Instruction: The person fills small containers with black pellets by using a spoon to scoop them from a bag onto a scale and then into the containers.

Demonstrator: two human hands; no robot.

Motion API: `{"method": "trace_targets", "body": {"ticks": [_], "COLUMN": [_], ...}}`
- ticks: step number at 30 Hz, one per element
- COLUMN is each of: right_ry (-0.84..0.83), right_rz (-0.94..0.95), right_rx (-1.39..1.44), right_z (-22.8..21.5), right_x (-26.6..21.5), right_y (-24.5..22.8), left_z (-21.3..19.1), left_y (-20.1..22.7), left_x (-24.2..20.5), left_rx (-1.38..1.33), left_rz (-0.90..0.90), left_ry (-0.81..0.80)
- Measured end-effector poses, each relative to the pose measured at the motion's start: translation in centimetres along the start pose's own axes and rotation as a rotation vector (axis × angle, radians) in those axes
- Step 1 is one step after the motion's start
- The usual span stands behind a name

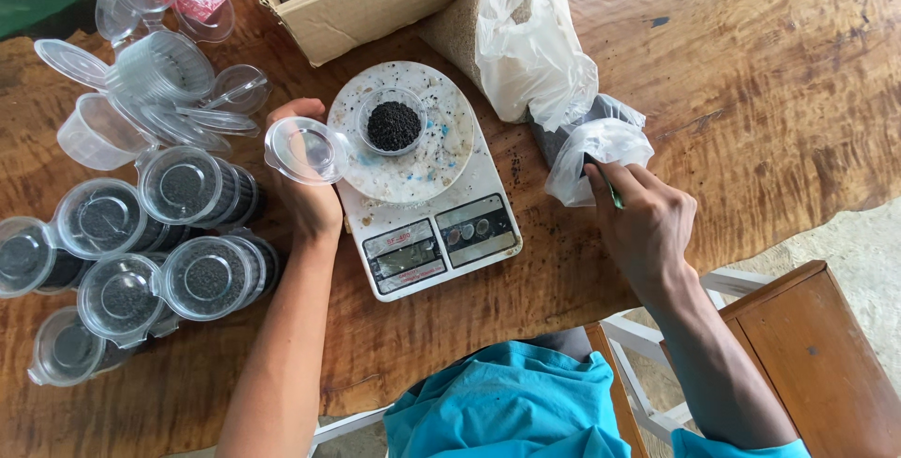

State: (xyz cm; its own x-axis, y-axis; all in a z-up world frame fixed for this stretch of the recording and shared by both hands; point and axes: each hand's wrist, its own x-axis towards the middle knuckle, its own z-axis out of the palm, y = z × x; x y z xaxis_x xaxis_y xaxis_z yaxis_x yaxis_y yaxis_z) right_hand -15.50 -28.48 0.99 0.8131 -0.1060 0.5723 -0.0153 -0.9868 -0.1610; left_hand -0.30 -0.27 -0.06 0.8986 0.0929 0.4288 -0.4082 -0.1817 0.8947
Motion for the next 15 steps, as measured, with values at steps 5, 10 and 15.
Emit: {"method": "trace_targets", "body": {"ticks": [5, 10, 15], "right_ry": [0.055, 0.081, 0.092], "right_rz": [-0.059, -0.099, -0.114], "right_rx": [0.102, 0.141, 0.2], "right_z": [-0.9, -0.8, -1.6], "right_x": [0.3, -0.7, -0.9], "right_y": [-0.8, -0.3, -0.5], "left_z": [0.0, 0.0, 0.0], "left_y": [0.0, -0.1, 0.0], "left_x": [0.0, 0.0, 0.0], "left_rx": [-0.006, 0.014, 0.02], "left_rz": [0.002, 0.02, 0.027], "left_ry": [-0.014, -0.022, -0.027]}}
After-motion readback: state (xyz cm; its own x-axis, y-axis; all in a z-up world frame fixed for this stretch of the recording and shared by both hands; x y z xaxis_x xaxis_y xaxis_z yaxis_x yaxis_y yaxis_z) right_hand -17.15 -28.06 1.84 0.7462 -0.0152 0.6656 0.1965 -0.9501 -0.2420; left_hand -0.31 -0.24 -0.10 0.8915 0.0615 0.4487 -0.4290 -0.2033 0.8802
